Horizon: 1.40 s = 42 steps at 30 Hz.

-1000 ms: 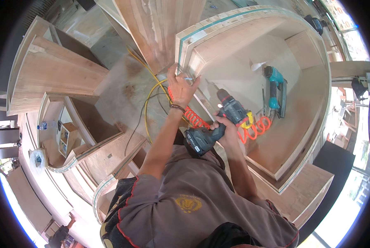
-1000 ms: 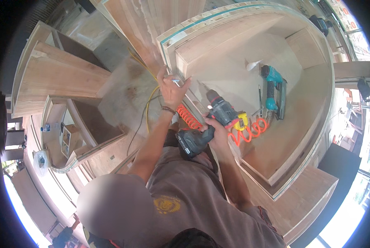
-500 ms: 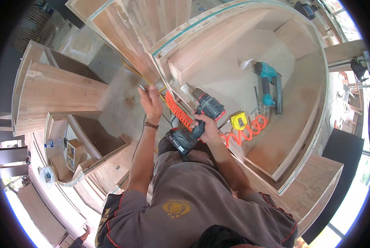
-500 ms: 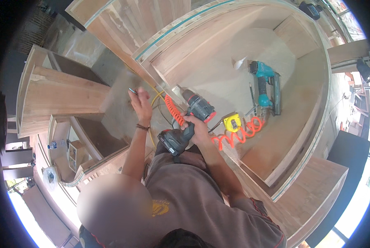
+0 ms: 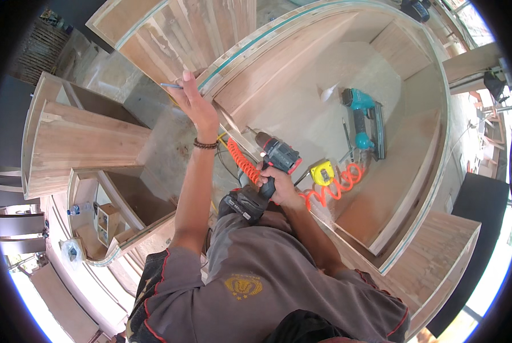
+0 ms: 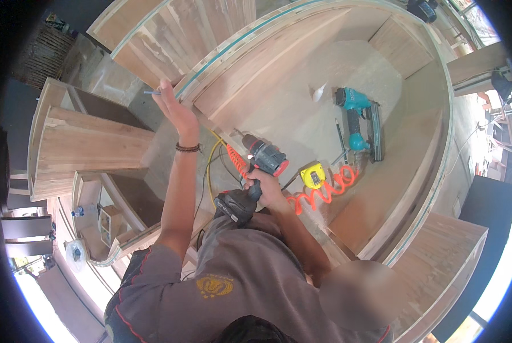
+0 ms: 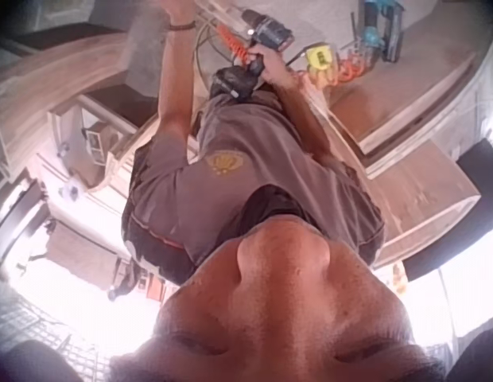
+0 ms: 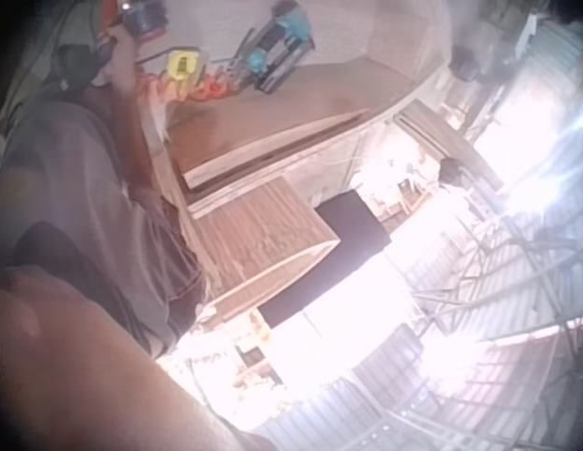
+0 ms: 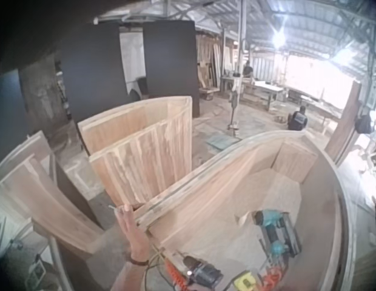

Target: The person assembles a curved wooden furniture piece by applying glue to the joints and securing them with screws. They use a cordless drill to drive screws into the wood and a hammer to tap the pieces into alignment.

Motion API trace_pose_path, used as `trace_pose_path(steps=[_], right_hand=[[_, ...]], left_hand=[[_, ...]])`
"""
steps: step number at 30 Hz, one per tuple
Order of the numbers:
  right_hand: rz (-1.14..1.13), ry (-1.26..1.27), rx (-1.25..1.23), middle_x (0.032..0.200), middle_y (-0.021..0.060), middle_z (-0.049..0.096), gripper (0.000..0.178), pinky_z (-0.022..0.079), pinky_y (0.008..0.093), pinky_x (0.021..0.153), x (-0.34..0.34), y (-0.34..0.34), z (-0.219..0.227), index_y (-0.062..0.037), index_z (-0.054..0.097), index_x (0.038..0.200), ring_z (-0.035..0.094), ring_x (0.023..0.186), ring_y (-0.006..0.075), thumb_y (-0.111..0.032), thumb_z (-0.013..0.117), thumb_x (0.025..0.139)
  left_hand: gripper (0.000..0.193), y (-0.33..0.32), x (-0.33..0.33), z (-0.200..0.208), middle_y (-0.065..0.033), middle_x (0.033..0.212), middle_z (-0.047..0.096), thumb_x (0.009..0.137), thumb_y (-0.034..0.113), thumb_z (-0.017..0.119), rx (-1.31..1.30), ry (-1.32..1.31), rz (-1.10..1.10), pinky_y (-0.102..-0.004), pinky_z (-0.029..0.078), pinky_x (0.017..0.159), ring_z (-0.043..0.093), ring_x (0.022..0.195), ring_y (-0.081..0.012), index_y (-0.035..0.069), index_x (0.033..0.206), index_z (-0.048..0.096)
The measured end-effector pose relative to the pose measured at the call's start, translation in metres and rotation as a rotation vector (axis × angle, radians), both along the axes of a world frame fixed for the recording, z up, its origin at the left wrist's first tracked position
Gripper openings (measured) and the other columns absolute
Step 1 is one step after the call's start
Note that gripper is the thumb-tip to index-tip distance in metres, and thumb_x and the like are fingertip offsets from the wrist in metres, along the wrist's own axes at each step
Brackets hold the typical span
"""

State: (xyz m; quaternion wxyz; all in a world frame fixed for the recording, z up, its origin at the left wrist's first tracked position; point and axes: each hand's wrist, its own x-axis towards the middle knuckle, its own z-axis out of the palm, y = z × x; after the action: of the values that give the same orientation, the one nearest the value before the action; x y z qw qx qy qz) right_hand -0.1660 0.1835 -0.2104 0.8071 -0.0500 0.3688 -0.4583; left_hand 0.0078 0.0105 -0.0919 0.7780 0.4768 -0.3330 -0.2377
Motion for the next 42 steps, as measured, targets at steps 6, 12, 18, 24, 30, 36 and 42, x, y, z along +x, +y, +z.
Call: trace_pose_path(steps=[6, 12, 18, 24, 30, 36, 42], right_hand=[[0.046, -0.016, 0.02, 0.076, 0.0015, 0.051, 0.008, 0.049, 0.0338, 0.065, -0.006, -0.004, -0.013, -0.0052, 0.057, 0.088, 0.049, 0.063, 0.0113, -0.007, 0.059, 0.08], [0.008, 0.114, 0.031, 0.076, 0.0024, 0.054, 0.02, 0.05, 0.0354, 0.065, 0.007, -0.002, -0.004, -0.0016, 0.062, 0.101, 0.052, 0.065, 0.0137, -0.005, 0.061, 0.081], [0.006, 0.009, 0.176, 0.073, 0.0046, 0.057, 0.021, 0.051, 0.0315, 0.061, -0.001, -0.008, -0.016, -0.0017, 0.067, 0.102, 0.056, 0.065, 0.0154, -0.003, 0.062, 0.082], [0.089, 0.008, 0.073, 0.08, 0.0042, 0.064, 0.015, 0.052, 0.0332, 0.067, 0.004, 0.005, -0.029, -0.004, 0.067, 0.097, 0.062, 0.069, 0.0168, -0.013, 0.068, 0.085], [-0.02, -0.029, 0.011, 0.099, 0.008, 0.068, 0.034, 0.051, 0.0307, 0.056, -0.004, 0.004, -0.024, -0.0026, 0.063, 0.115, 0.058, 0.063, 0.0132, 0.0, 0.062, 0.081], [-0.09, 0.076, -0.19, 0.103, 0.0069, 0.068, 0.036, 0.051, 0.0305, 0.057, -0.021, 0.018, 0.0, -0.0029, 0.063, 0.116, 0.06, 0.069, 0.0133, 0.001, 0.065, 0.08], [-0.117, 0.372, -0.335, 0.096, 0.0046, 0.067, 0.028, 0.052, 0.0305, 0.062, -0.024, 0.041, 0.019, -0.0027, 0.066, 0.109, 0.063, 0.071, 0.0136, 0.004, 0.069, 0.082]], left_hand=[[0.048, -0.006, -0.006, -0.023, -0.0071, 0.104, 0.034, 0.09, 0.017, 0.077, -0.055, -0.225, 0.123, -0.0302, 0.036, 0.095, 0.038, 0.1, -0.0171, 0.006, 0.104, 0.032], [0.061, 0.002, -0.014, -0.015, -0.0075, 0.106, 0.031, 0.083, 0.006, 0.082, 0.006, -0.267, 0.168, -0.0334, 0.037, 0.097, 0.038, 0.102, -0.0179, 0.009, 0.104, 0.026], [0.064, -0.009, -0.021, -0.02, -0.0073, 0.112, 0.028, 0.083, 0.022, 0.086, -0.043, -0.227, 0.177, -0.0348, 0.028, 0.104, 0.031, 0.111, -0.022, 0.005, 0.11, 0.031], [0.088, -0.008, 0.086, -0.134, -0.0321, 0.159, -0.002, 0.092, 0.005, 0.075, 0.002, -1.015, 0.297, -0.0455, 0.04, 0.106, 0.039, 0.119, -0.0348, -0.009, 0.154, 0.014], [0.051, 0.001, -0.007, -0.025, -0.0105, 0.104, 0.033, 0.092, 0.02, 0.077, 0.171, -0.198, 0.166, -0.0358, 0.049, 0.088, 0.046, 0.1, -0.0238, 0.006, 0.108, 0.031], [0.03, 0.045, 0.059, -0.054, -0.0013, 0.087, 0.044, 0.096, 0.027, 0.067, 0.151, 0.334, -0.056, -0.0342, 0.044, 0.064, 0.043, 0.074, -0.0119, 0.008, 0.095, 0.045], [0.018, 0.137, 0.052, -0.116, -0.0021, 0.089, 0.054, 0.102, 0.02, 0.058, 0.574, 0.133, -0.273, -0.0281, 0.051, 0.068, 0.054, 0.076, -0.0125, 0.003, 0.109, 0.06]])
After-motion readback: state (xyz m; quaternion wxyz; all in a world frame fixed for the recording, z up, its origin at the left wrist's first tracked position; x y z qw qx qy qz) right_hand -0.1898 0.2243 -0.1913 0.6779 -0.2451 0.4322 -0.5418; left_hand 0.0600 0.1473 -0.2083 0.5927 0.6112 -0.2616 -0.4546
